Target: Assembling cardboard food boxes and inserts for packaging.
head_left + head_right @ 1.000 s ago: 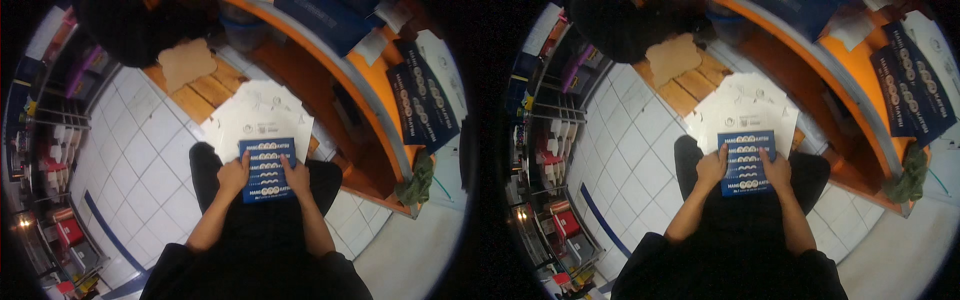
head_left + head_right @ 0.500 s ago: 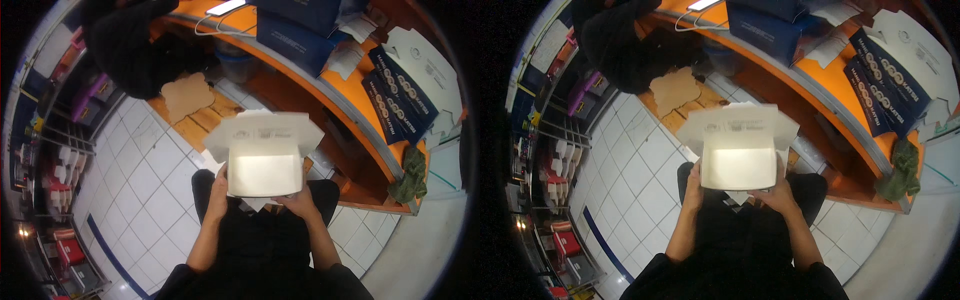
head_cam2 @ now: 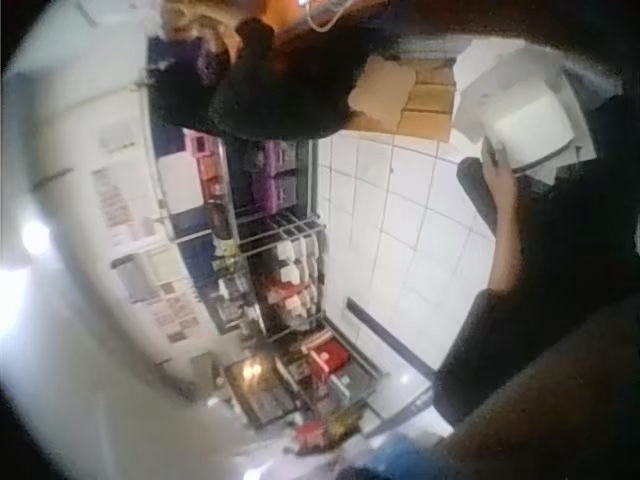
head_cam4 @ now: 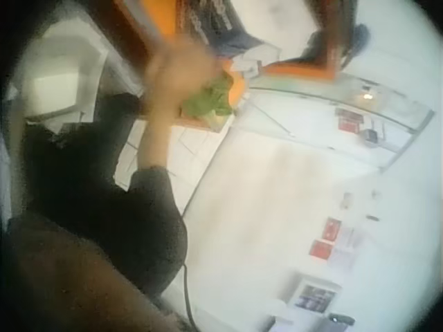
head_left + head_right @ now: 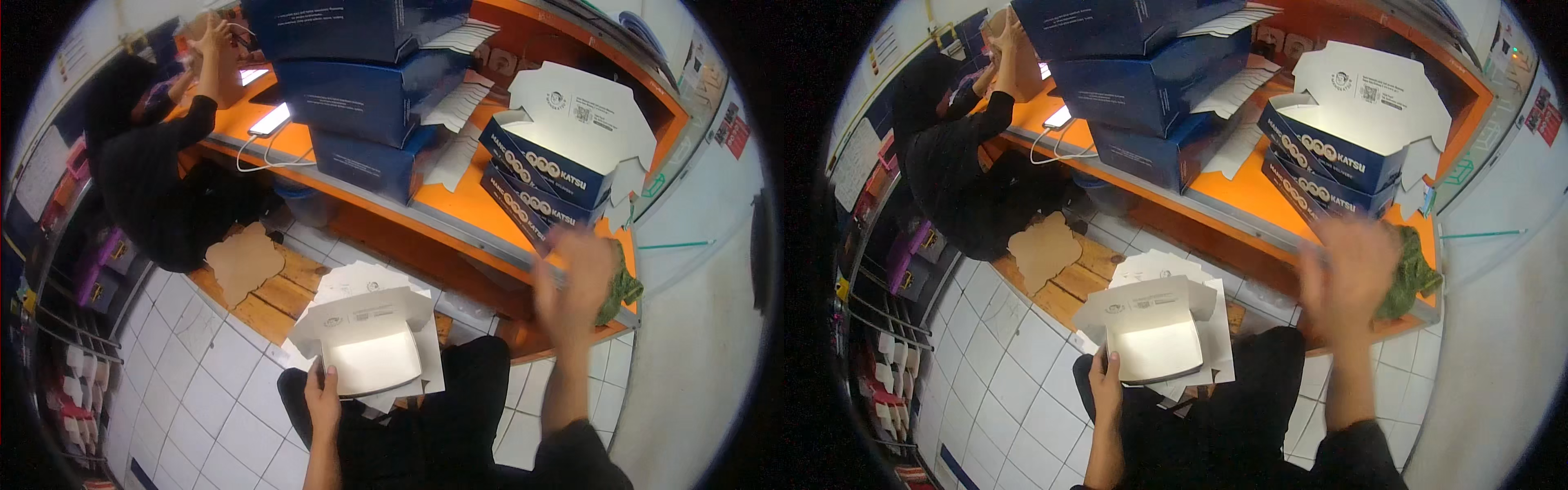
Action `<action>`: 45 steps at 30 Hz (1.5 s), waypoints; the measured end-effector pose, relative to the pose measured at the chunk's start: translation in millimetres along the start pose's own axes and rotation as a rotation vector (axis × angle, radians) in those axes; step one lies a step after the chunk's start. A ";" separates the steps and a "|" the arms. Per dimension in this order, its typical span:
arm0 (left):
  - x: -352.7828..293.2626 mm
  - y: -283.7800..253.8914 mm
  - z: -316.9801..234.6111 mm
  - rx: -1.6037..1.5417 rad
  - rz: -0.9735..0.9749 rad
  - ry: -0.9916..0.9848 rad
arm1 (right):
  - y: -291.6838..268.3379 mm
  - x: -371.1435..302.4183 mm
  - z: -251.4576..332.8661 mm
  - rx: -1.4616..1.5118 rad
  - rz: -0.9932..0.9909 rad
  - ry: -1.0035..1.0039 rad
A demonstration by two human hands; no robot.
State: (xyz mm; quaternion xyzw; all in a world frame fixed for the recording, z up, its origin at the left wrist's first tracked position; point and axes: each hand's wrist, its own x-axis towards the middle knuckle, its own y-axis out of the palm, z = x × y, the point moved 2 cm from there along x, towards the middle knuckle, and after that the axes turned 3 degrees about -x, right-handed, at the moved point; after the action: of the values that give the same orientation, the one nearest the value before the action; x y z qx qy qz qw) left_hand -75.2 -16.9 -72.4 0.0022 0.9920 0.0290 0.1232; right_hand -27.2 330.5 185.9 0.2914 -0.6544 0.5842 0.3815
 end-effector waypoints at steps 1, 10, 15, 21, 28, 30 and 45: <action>-0.7 2.0 3.1 0.041 -0.069 0.132 | -9.3 30.5 -5.7 -0.279 -0.108 -0.001; -13.5 -2.7 -19.3 0.677 -0.146 0.667 | 15.0 99.1 -69.6 -0.401 0.244 0.016; -4.6 8.7 -45.2 0.560 -0.073 0.497 | -41.7 58.0 -32.8 -0.443 -0.140 -0.196; -9.1 -10.7 -37.8 0.305 -0.115 0.257 | -7.1 -82.1 93.5 0.125 0.256 -0.543; -12.5 1.3 -46.0 0.405 -0.128 0.254 | 36.2 -146.5 107.9 0.279 0.588 -0.702; -11.7 0.6 -49.6 0.510 -0.140 0.209 | 46.3 -149.0 109.5 0.339 0.623 -0.722; 4.7 -12.4 -43.8 0.692 -0.113 0.310 | 117.5 -160.7 124.7 1.476 0.770 1.064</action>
State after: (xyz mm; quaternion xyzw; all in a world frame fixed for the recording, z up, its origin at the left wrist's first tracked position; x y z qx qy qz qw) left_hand -90.4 -31.8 -31.9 -0.0153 0.9485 -0.3146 -0.0348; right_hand -57.6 214.5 -16.1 -0.0774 0.0809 0.9848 0.1324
